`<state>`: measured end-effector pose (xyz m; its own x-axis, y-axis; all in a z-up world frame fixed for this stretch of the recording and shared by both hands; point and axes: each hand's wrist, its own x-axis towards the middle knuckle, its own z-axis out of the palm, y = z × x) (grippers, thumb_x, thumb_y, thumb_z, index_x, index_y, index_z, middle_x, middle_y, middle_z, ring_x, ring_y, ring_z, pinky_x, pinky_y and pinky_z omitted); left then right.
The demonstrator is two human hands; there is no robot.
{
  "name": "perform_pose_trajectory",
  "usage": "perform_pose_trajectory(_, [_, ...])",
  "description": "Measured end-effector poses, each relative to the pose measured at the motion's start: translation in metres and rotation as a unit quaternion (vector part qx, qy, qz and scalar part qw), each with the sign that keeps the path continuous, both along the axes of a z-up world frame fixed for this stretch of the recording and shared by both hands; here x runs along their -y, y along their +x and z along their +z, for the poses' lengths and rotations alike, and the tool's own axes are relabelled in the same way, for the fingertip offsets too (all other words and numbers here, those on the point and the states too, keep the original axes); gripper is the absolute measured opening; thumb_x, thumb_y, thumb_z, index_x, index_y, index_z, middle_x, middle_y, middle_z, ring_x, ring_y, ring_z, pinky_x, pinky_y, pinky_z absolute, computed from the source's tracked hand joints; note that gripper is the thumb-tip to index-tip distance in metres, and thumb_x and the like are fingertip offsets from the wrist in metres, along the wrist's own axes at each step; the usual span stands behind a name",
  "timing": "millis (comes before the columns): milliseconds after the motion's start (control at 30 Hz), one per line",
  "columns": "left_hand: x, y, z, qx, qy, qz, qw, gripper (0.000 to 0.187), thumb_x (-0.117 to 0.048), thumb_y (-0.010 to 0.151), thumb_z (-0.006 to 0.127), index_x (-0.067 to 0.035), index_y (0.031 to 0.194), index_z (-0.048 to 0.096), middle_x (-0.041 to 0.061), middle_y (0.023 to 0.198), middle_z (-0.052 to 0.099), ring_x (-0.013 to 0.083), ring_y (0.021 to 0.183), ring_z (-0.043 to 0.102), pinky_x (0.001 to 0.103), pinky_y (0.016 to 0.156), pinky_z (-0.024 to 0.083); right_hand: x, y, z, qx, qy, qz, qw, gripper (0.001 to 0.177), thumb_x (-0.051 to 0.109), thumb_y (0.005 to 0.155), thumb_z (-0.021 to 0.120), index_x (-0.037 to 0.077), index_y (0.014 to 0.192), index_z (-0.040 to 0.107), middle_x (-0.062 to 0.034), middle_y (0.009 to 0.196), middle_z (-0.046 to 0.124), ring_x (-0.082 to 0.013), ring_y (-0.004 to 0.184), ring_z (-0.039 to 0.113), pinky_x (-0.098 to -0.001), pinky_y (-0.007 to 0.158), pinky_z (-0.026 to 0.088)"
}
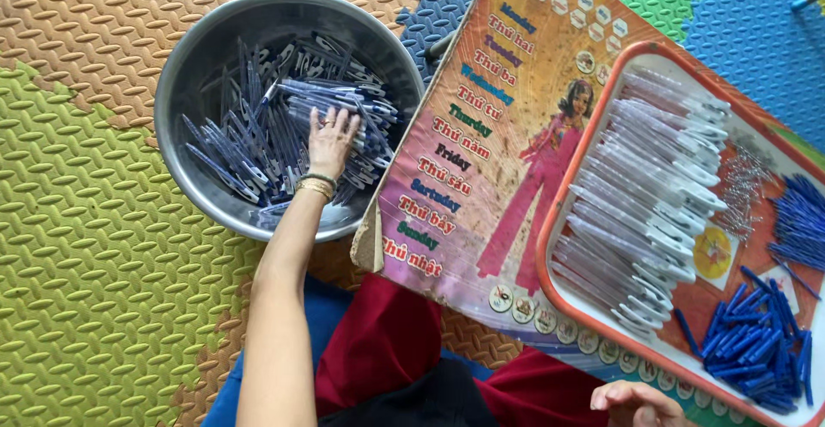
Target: The person assembles pens by hand, inserting ink cartridges and small metal springs into clear pen barrels and attaching blue plastic caps, working with components from a tray.
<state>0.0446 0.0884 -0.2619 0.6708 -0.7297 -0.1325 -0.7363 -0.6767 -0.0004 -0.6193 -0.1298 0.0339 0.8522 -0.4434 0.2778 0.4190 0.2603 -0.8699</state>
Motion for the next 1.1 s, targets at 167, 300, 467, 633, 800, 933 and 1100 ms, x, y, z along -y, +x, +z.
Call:
perform_pose_trajectory(167, [-0.014, -0.009, -0.011, 0.053, 0.032, -0.058, 0.996, 0.074, -0.010, 0.087, 0.080, -0.031, 0.154, 0.057, 0.004, 0.141, 0.068, 0.0296, 0.129, 0.067, 0.061, 0.126, 0.030, -0.015, 0.000, 0.000, -0.059, -0.011, -0.102, 0.993, 0.030, 0.012, 0.118, 0.064, -0.002, 0.144, 0.073, -0.0290, 0.120, 0.080, -0.0400, 0.093, 0.081, -0.0505, 0.073, 0.067])
perform_pose_trajectory(300, [-0.039, -0.023, 0.001, 0.016, -0.034, -0.057, 0.998, 0.019, -0.021, 0.098, 0.073, -0.021, 0.114, 0.064, 0.002, 0.107, 0.077, 0.0249, 0.100, 0.073, 0.045, 0.093, 0.056, -0.014, 0.004, -0.009, -0.053, -0.020, -0.114, 0.992, 0.030, 0.013, 0.117, 0.066, -0.001, 0.143, 0.072, -0.0283, 0.116, 0.081, -0.0385, 0.089, 0.082, -0.0494, 0.073, 0.068])
perform_pose_trajectory(467, [-0.059, -0.040, 0.028, -0.097, -0.003, -0.024, 0.995, 0.015, 0.003, 0.103, 0.057, -0.009, 0.112, 0.060, 0.007, 0.091, 0.071, 0.0254, 0.080, 0.071, 0.041, 0.073, 0.063, -0.019, 0.000, -0.009, -0.083, -0.030, -0.172, 0.981, 0.028, 0.016, 0.118, 0.067, 0.001, 0.140, 0.073, -0.0249, 0.113, 0.081, -0.0362, 0.089, 0.081, -0.0456, 0.072, 0.069])
perform_pose_trajectory(633, [-0.081, -0.036, 0.090, -0.175, -0.101, 0.140, 0.969, 0.015, -0.016, 0.105, 0.064, -0.009, 0.114, 0.054, 0.005, 0.084, 0.066, 0.0233, 0.064, 0.065, 0.037, 0.054, 0.058, -0.021, 0.003, -0.007, -0.070, -0.019, -0.190, 0.979, 0.028, 0.016, 0.119, 0.062, 0.003, 0.143, 0.072, -0.0213, 0.111, 0.080, -0.0312, 0.084, 0.078, -0.0422, 0.066, 0.065])
perform_pose_trajectory(800, [-0.112, -0.031, 0.248, -0.283, -0.248, 0.260, 0.889, 0.028, 0.000, 0.097, 0.061, -0.003, 0.123, 0.053, 0.014, 0.094, 0.066, 0.0250, 0.068, 0.065, 0.036, 0.053, 0.057, -0.025, 0.002, -0.003, -0.078, -0.032, -0.207, 0.975, 0.028, 0.016, 0.121, 0.058, 0.006, 0.145, 0.069, -0.0195, 0.110, 0.079, -0.0298, 0.083, 0.077, -0.0428, 0.065, 0.064])
perform_pose_trajectory(933, [-0.112, -0.059, 0.378, -0.383, -0.341, 0.229, 0.828, 0.046, -0.025, 0.083, 0.071, -0.010, 0.124, 0.055, 0.009, 0.107, 0.066, 0.0219, 0.087, 0.063, 0.040, 0.073, 0.058, -0.063, 0.028, 0.035, -0.192, -0.042, -0.314, 0.929, 0.021, 0.023, 0.122, 0.058, 0.011, 0.137, 0.067, -0.0134, 0.103, 0.072, -0.0265, 0.081, 0.070, -0.0399, 0.067, 0.061])
perform_pose_trajectory(1100, [-0.041, -0.117, 0.459, -0.452, -0.348, 0.165, 0.805, 0.065, -0.021, 0.070, 0.070, -0.016, 0.133, 0.058, 0.004, 0.108, 0.068, 0.0173, 0.082, 0.064, 0.036, 0.064, 0.052, -0.068, 0.027, 0.042, -0.163, -0.050, -0.301, 0.938, 0.021, 0.023, 0.122, 0.057, 0.011, 0.136, 0.067, -0.0133, 0.103, 0.072, -0.0257, 0.081, 0.070, -0.0391, 0.066, 0.061])
